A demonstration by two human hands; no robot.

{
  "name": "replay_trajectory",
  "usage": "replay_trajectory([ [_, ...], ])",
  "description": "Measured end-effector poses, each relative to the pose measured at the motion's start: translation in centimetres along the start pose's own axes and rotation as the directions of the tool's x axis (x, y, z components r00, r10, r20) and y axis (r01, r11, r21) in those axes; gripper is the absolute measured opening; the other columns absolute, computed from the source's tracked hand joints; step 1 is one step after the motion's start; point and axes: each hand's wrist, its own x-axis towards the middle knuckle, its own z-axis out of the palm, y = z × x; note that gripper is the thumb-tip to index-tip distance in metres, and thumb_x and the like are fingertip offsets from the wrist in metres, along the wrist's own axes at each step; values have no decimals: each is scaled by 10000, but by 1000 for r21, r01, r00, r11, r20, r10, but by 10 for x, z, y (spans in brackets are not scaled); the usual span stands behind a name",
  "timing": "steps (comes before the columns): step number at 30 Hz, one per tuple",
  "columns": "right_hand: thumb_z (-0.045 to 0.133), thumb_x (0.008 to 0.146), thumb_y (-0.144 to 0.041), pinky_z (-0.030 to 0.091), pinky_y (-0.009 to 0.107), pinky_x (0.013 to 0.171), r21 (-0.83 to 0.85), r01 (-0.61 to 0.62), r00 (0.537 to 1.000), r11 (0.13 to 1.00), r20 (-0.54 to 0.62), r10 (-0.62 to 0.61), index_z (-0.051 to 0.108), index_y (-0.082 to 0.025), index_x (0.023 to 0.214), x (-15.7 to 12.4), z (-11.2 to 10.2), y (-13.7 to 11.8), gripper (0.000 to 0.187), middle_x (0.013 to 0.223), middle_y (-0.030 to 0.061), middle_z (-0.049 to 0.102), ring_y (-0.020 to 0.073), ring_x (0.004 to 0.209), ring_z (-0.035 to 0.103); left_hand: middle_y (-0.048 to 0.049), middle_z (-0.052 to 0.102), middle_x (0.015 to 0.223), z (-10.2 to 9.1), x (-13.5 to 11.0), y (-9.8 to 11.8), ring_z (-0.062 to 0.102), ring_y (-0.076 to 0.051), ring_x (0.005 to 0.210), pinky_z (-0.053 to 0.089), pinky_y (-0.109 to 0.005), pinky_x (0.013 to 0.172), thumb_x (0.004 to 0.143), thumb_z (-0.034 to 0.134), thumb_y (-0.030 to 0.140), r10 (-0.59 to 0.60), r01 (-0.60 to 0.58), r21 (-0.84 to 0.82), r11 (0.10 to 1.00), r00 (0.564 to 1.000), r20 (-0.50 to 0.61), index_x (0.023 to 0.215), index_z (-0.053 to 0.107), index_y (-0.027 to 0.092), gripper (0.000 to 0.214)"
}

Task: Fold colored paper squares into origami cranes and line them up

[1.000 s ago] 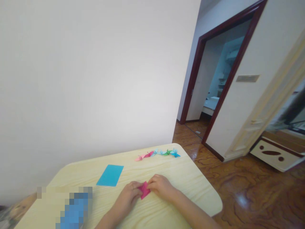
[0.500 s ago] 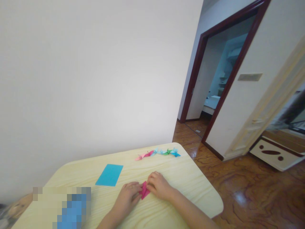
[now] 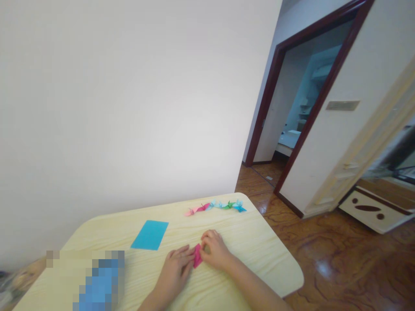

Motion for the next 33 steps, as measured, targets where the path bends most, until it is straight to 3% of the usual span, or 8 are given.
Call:
replay_trajectory([
  [7,606,711,-187,346,273,810,-9,-27,1000,1000,5,27,613,-191,694,1,0,-1,18,918,24,564,172,922,484,26,664,1110,10,0,2,561,-244,1090,457,-457,872,818,527,334,-44,46,27,999,998,-51,962,669,336,203],
  [11,599,721,-193,342,280,821,-21,-43,999,999,16,43,619,-190,713,1,0,-3,21,933,28,562,176,933,480,6,665,1112,14,1,1,562,-247,1089,461,-457,879,800,558,294,-42,45,40,998,996,-72,1042,635,322,256],
  [19,619,716,-206,326,297,841,-26,-66,998,998,18,66,617,-190,717,1,1,-4,16,945,28,558,183,949,471,-1,616,1184,14,-3,2,528,-266,1128,465,-459,893,845,496,322,85,-79,189,979,996,-24,1005,656,327,227],
  [21,620,719,-212,325,297,841,-20,-72,997,997,19,72,614,-192,709,1,1,-5,23,943,25,558,182,948,472,-9,565,1247,15,-8,-1,497,-266,1159,446,-465,915,859,467,344,119,-118,215,969,993,12,1129,580,337,293],
  [24,607,734,-218,322,299,842,-6,-90,996,996,13,90,603,-192,700,0,1,-5,43,940,26,557,183,946,471,-30,425,1365,12,-16,-6,400,-258,1237,380,-468,976,869,437,388,168,-188,227,956,980,103,1329,330,329,476],
  [27,627,713,-210,332,294,840,15,-125,992,992,7,125,593,-192,760,2,3,-2,60,931,29,559,185,940,476,-25,275,1440,6,-23,-7,279,-261,1300,298,-492,1020,874,422,391,194,-235,213,948,961,196,1384,121,330,595],
  [30,666,664,-196,353,289,826,34,-178,984,983,7,178,585,-185,820,8,5,1,176,930,39,564,192,933,490,-13,225,1460,0,-26,-4,214,-270,1322,247,-527,1031,880,406,388,192,-239,196,951,953,233,1382,62,350,610],
  [33,671,663,-217,365,293,809,43,-217,976,975,-2,217,585,-183,812,13,7,1,175,917,48,571,203,924,501,-27,231,1461,-1,-25,-2,198,-288,1325,233,-544,1028,879,399,408,170,-223,201,954,953,252,1382,65,358,606],
])
